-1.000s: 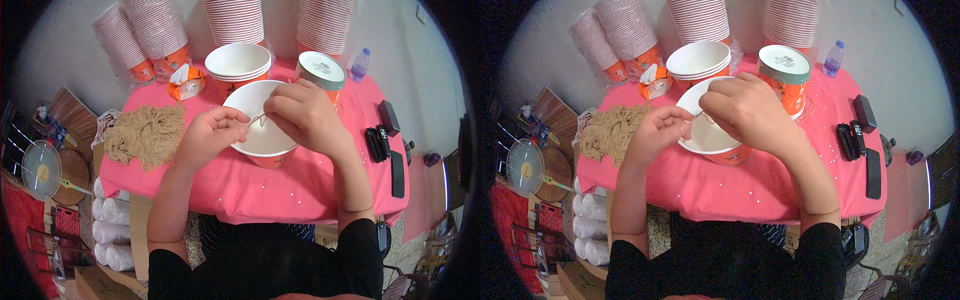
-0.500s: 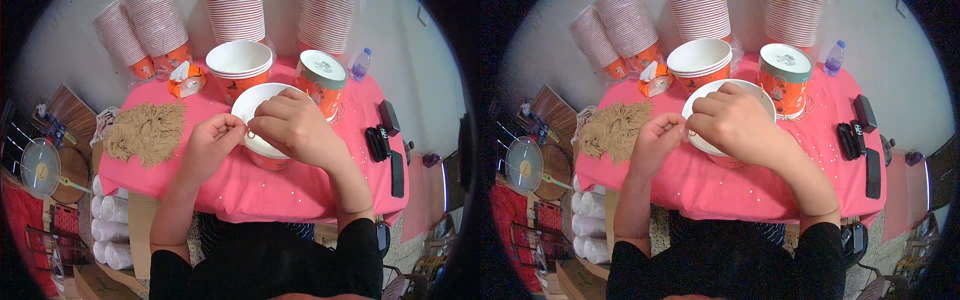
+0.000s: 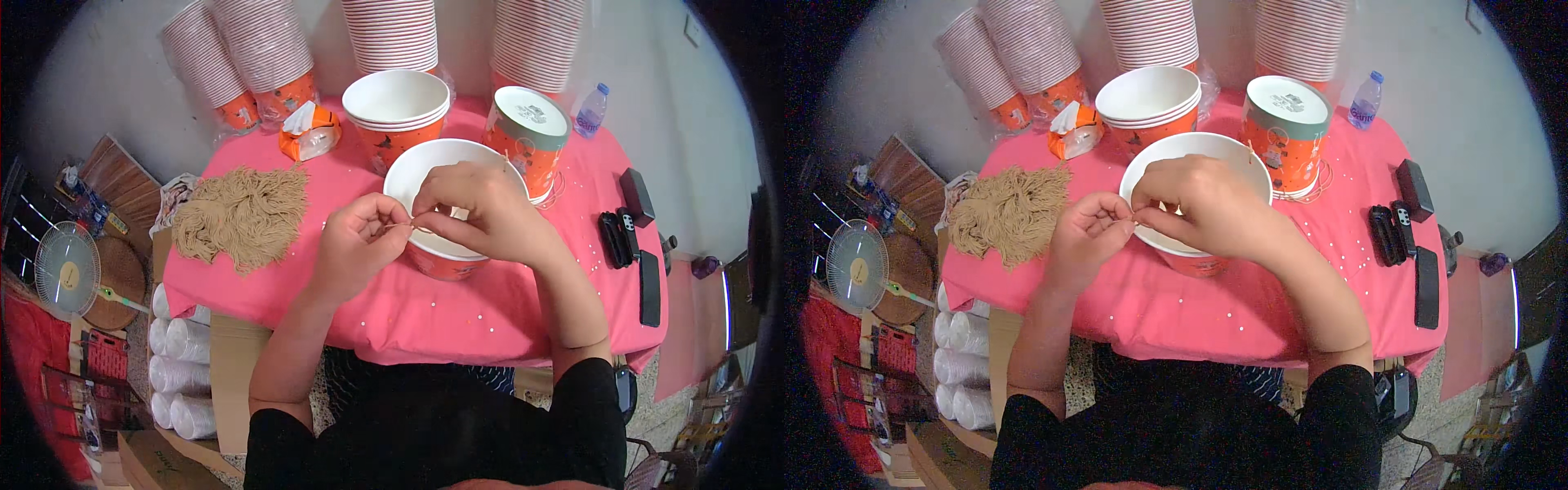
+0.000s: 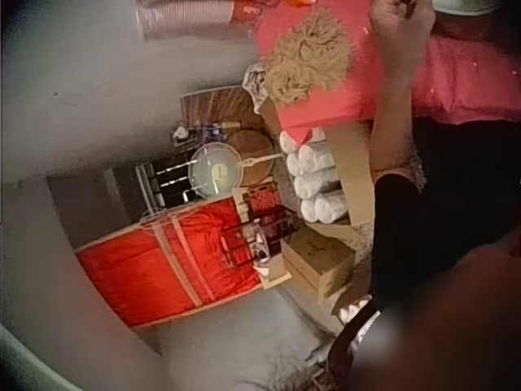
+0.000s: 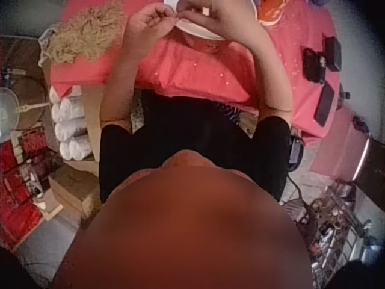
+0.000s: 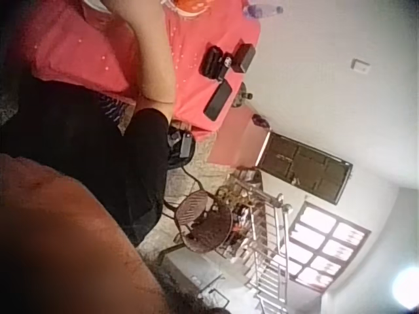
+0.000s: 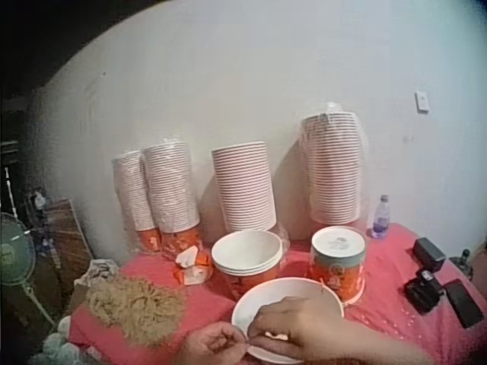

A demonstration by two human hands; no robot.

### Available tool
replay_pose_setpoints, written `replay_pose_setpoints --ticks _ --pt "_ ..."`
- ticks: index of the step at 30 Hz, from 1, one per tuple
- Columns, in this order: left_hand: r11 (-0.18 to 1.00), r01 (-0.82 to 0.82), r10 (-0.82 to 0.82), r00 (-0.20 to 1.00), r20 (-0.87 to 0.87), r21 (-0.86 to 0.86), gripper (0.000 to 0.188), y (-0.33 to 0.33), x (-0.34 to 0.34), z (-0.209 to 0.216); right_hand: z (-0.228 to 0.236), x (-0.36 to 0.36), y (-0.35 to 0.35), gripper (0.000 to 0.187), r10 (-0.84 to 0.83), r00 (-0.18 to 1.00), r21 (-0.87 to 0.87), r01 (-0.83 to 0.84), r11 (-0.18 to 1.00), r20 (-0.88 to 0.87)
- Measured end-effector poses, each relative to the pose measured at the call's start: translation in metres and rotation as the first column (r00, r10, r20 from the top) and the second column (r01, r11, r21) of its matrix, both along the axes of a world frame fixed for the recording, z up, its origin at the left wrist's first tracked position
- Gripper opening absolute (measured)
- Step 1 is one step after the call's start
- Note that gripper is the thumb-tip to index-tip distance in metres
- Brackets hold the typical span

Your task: Placing rubber bands around paper buckets and stacking them for packaging.

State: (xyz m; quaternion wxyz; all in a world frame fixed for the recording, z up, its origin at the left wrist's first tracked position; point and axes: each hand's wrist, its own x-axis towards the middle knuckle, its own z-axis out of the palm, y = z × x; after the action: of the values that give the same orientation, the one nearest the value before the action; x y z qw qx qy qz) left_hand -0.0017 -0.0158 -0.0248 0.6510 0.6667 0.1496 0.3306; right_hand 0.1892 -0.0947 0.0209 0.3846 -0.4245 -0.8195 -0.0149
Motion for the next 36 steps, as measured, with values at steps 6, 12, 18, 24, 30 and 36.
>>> replay_pose_setpoints --ticks 6,12,18,24,30,36 --pt "0.990 -0.085 0.076 0.994 0.081 0.115 0.009 -0.003 0.002 -0.007 -0.005 -0.003 0.002 0.005 0.024 0.975 -0.286 -0.089 0.954 -0.223" --pt "0.970 -0.133 0.122 0.990 0.067 0.203 0.008 -0.003 0.003 -0.006 -0.004 -0.004 0.002 0.005 -0.026 0.955 -0.364 -0.088 0.927 -0.297" --pt "0.999 -0.020 0.020 1.000 0.008 -0.048 0.007 0.004 0.000 0.002 -0.004 0.000 0.004 0.004 0.015 0.976 -0.212 -0.062 0.975 -0.215" --pt "0.976 0.020 -0.011 0.999 0.042 -0.216 0.010 0.011 -0.006 -0.003 0.004 0.016 0.003 0.007 0.069 0.995 -0.145 -0.079 0.986 -0.068" --pt "0.966 0.006 0.013 0.997 0.072 -0.259 0.010 0.012 -0.007 -0.007 0.006 0.019 0.002 0.008 0.076 0.997 -0.199 -0.081 0.977 -0.032" --pt "0.966 0.002 0.019 0.997 0.078 -0.258 0.011 0.011 -0.007 -0.006 0.008 0.020 0.000 0.009 0.069 0.997 -0.222 -0.075 0.972 -0.036"
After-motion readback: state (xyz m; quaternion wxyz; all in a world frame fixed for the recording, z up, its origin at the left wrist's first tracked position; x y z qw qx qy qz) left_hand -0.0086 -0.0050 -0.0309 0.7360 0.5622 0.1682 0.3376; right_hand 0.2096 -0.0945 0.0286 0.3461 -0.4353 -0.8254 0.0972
